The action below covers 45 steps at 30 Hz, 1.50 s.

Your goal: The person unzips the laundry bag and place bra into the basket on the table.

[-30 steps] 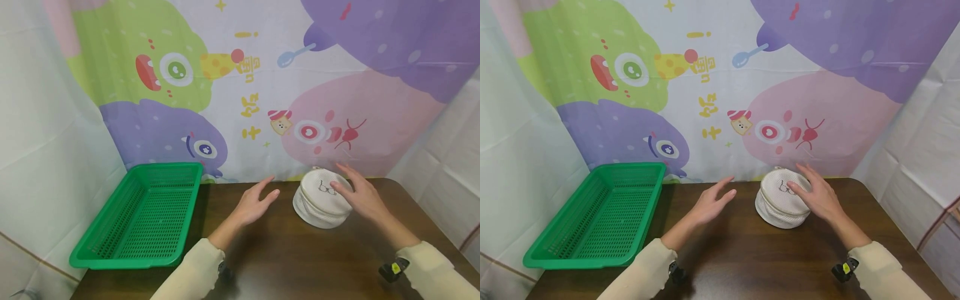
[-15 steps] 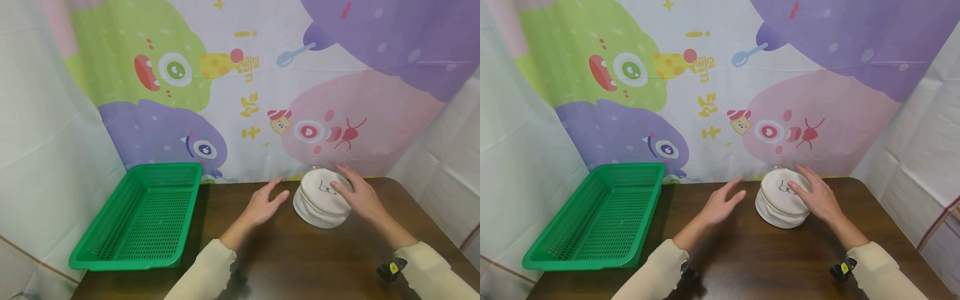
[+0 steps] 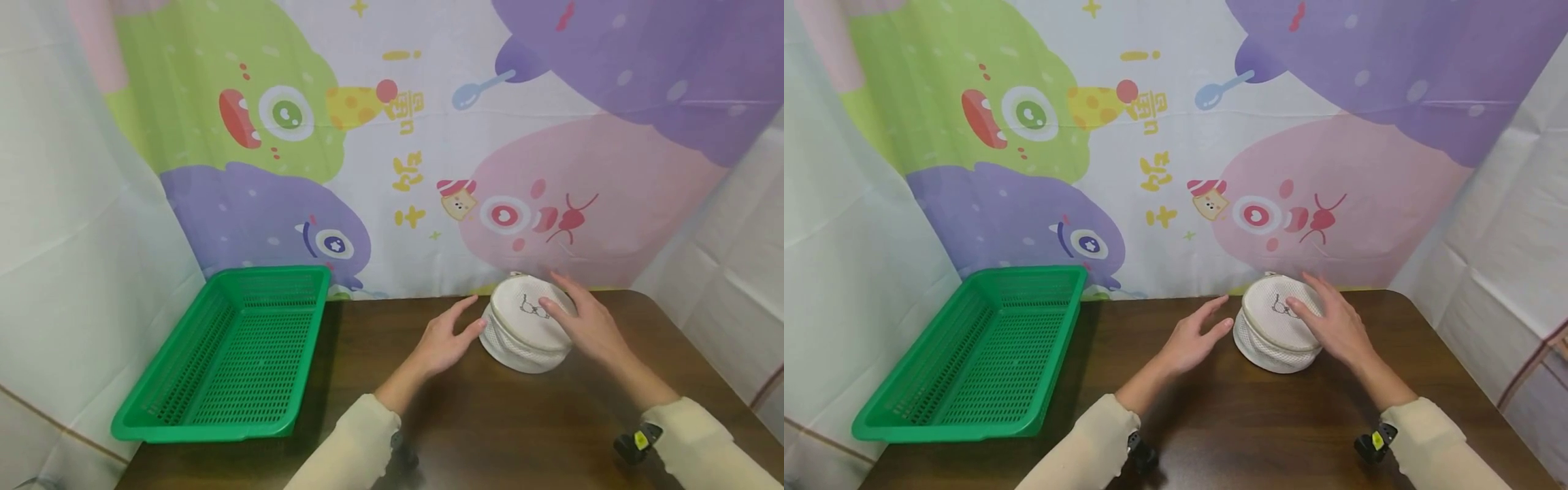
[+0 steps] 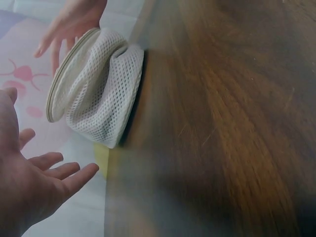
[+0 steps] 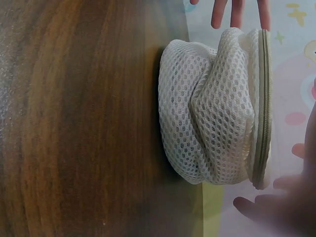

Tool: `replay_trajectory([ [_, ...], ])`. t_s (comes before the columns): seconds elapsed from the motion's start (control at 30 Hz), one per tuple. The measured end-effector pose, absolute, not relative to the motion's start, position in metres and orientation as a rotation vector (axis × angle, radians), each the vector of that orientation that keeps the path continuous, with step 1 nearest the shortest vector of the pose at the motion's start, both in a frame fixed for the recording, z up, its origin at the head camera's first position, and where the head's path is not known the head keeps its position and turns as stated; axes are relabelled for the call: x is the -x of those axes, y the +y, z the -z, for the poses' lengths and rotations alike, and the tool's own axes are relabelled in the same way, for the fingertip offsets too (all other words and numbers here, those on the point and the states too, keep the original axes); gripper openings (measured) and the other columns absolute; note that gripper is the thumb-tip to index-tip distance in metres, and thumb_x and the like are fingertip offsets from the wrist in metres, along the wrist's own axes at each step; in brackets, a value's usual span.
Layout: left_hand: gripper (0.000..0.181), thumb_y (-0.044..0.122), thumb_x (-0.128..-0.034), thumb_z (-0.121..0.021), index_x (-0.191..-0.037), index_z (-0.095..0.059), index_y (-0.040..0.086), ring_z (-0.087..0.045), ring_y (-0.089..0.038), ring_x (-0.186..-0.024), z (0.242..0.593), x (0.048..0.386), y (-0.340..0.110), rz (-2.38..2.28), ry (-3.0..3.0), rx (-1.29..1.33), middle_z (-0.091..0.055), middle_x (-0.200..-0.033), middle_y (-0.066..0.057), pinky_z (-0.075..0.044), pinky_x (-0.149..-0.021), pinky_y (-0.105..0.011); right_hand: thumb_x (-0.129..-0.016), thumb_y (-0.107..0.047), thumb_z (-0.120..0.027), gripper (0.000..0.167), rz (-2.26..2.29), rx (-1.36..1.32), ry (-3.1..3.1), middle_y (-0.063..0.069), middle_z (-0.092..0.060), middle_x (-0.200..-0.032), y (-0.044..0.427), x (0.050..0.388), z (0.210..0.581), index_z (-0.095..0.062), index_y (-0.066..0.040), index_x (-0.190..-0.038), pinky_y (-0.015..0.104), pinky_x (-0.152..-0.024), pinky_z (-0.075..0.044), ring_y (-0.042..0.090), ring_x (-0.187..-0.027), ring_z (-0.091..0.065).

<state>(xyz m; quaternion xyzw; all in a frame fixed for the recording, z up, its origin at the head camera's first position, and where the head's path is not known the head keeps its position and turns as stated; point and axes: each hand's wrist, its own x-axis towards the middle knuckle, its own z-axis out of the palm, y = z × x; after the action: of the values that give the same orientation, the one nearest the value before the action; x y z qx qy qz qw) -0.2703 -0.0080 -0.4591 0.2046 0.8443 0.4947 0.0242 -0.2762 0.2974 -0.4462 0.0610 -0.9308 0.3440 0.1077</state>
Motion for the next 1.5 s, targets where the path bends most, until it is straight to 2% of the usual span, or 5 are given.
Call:
replay_trajectory([
  [0.3,0.061,0.047,-0.1129,-0.062,-0.169,-0.052,0.025,-0.061,-0.045,-0.154,0.46,0.274,-0.001,-1.619,2.575,-0.582,-0.056,-0.173,-0.013,-0.053,-0.123,-0.064,-0.114,-0.057,-0.057,0.078,-1.009,-0.154,-2.73,0.027,-0.037,-0.181,0.297,0.275,0.45,-0.04,-0.012,-0.175,0.083,-0.127,-0.03,0.059,-0.166,-0.035],
  [0.63,0.062,0.039,-0.1125,-0.066,-0.169,-0.051,0.016,-0.061,-0.049,-0.153,0.46,0.273,0.011,-1.736,2.507,-0.553,-0.057,-0.169,-0.025,-0.052,-0.126,-0.063,-0.114,-0.06,-0.055,0.078,-1.003,-0.119,-2.742,0.027,-0.04,-0.18,0.294,0.274,0.451,-0.04,-0.013,-0.175,0.082,-0.126,-0.032,0.059,-0.164,-0.037],
  [0.97,0.059,0.041,-0.1142,-0.062,-0.17,-0.051,0.027,-0.055,-0.046,-0.159,0.461,0.273,0.016,-1.685,2.479,-0.604,-0.052,-0.177,-0.012,-0.049,-0.13,-0.06,-0.115,-0.058,-0.055,0.079,-0.997,-0.095,-2.77,0.029,-0.038,-0.18,0.293,0.275,0.452,-0.038,-0.011,-0.175,0.081,-0.127,-0.032,0.059,-0.165,-0.036],
  [1.23,0.054,0.042,-0.1159,-0.059,-0.168,-0.053,0.028,-0.058,-0.037,-0.159,0.46,0.269,0.019,-1.636,2.48,-0.617,-0.056,-0.173,-0.012,-0.049,-0.131,-0.053,-0.113,-0.058,-0.057,0.083,-0.989,-0.06,-2.813,0.031,-0.039,-0.178,0.292,0.276,0.456,-0.037,-0.007,-0.175,0.081,-0.127,-0.034,0.06,-0.163,-0.038],
  [1.5,0.052,0.047,-0.117,-0.055,-0.165,-0.059,0.027,-0.073,-0.029,-0.142,0.483,0.285,0.022,-1.646,2.503,-0.699,-0.069,-0.161,-0.013,-0.058,-0.121,-0.044,-0.109,-0.033,-0.067,0.069,-0.95,-0.13,-2.77,0.035,-0.049,-0.17,0.295,0.275,0.461,-0.048,-0.003,-0.167,0.079,-0.121,-0.042,0.061,-0.156,-0.047],
])
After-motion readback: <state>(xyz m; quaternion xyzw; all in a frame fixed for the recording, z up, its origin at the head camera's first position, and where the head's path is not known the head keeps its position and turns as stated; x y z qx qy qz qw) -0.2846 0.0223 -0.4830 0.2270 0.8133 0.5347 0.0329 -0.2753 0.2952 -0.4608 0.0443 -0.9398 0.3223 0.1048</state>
